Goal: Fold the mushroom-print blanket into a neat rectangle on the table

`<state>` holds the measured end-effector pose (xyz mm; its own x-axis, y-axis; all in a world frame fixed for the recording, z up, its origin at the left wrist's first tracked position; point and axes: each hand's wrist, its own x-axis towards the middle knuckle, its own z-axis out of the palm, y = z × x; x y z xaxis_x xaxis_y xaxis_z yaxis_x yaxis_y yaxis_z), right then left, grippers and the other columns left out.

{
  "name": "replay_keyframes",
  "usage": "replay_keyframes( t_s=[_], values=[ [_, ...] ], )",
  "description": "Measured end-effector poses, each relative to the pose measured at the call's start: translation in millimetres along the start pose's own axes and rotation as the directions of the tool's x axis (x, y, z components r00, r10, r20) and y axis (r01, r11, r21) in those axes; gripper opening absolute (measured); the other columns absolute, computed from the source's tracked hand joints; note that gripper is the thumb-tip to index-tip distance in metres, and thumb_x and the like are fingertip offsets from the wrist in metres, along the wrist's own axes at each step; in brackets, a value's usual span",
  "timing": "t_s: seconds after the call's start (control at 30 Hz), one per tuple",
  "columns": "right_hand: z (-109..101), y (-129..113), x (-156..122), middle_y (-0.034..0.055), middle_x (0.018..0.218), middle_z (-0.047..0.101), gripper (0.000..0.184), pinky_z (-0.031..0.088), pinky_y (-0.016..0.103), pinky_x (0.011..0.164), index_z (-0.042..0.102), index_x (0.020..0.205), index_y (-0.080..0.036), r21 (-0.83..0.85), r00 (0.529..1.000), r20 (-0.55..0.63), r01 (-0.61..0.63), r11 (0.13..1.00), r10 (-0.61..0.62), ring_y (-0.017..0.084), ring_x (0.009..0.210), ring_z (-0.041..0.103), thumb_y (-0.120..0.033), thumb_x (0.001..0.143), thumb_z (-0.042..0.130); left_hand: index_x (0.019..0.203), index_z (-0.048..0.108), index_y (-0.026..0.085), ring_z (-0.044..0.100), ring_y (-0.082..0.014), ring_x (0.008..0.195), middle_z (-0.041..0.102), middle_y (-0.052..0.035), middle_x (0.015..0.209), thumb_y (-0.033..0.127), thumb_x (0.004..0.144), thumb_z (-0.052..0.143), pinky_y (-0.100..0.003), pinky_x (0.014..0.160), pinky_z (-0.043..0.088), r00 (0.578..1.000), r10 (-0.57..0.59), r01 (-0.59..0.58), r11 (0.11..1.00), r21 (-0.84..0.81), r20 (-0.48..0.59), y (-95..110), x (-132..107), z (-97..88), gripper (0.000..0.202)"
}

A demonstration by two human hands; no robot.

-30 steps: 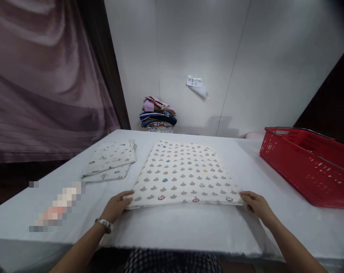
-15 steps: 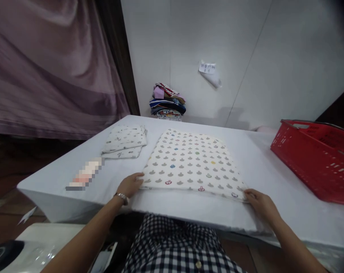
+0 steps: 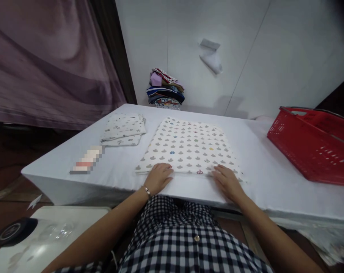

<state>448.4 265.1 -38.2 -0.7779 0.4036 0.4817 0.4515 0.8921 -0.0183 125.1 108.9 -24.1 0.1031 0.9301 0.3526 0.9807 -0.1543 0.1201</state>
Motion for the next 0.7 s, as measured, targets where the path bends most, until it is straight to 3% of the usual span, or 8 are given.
replay_keyframes(
  t_s=[0.1,0.23,0.37,0.57,0.7],
  values=[
    [15.9,-14.7,17.8,0.0096,0.115,0.061,0.025,0.041,0.04,0.092,0.063,0.107,-0.018,0.077,0.998,0.029,0.053,0.996,-0.056,0.025,0.111,0.05,-0.022,0.088,0.048,0.103,0.062,0.021,0.051,-0.023,0.104,0.06,-0.0079,0.109,0.026,0.085,0.051,-0.04,0.089,0.041,0.999,0.036,-0.036,0.999,-0.031,-0.001,9.0,14.3,12.6,0.022],
    [26.3,-13.0,26.6,0.0083,0.105,0.064,0.023,0.044,0.038,0.086,0.064,0.103,-0.018,0.092,0.997,0.072,-0.005,0.996,-0.002,0.022,0.099,0.055,-0.022,0.089,0.046,0.1,0.062,0.02,0.053,-0.0215,0.097,0.061,-0.0073,0.101,0.022,0.086,0.05,-0.038,0.084,0.042,0.999,0.045,-0.045,0.998,-0.035,-0.014,6.1,25.1,17.2,0.019],
    [28.4,-7.1,26.4,0.0085,0.104,0.064,0.024,0.044,0.037,0.083,0.064,0.103,-0.018,0.077,0.998,0.069,0.0,0.997,-0.006,0.022,0.096,0.055,-0.022,0.09,0.045,0.101,0.062,0.019,0.053,-0.0211,0.095,0.062,-0.0065,0.1,0.023,0.086,0.05,-0.037,0.081,0.042,0.996,0.093,-0.093,0.996,-0.01,-0.013,3.0,28.5,17.1,0.019],
    [27.3,-9.0,28.4,0.0094,0.103,0.065,0.027,0.044,0.036,0.082,0.065,0.105,-0.018,0.066,0.997,-0.037,-0.061,0.996,0.063,0.022,0.095,0.055,-0.016,0.089,0.044,0.093,0.064,0.019,0.054,-0.0197,0.088,0.065,-0.0056,0.094,0.017,0.088,0.046,-0.035,0.076,0.041,0.991,0.105,-0.096,0.99,0.107,-0.086,2.2,36.7,18.9,0.019],
    [26.9,-12.4,26.7,0.0091,0.105,0.065,0.027,0.043,0.036,0.082,0.066,0.104,-0.019,0.07,0.999,0.038,-0.04,0.997,0.037,0.022,0.097,0.054,-0.018,0.089,0.044,0.088,0.065,0.019,0.054,-0.0194,0.085,0.064,-0.005,0.09,0.015,0.086,0.049,-0.034,0.073,0.039,0.989,0.145,-0.14,0.979,0.151,-0.024,4.6,34.5,20.6,0.017]
  ],
)
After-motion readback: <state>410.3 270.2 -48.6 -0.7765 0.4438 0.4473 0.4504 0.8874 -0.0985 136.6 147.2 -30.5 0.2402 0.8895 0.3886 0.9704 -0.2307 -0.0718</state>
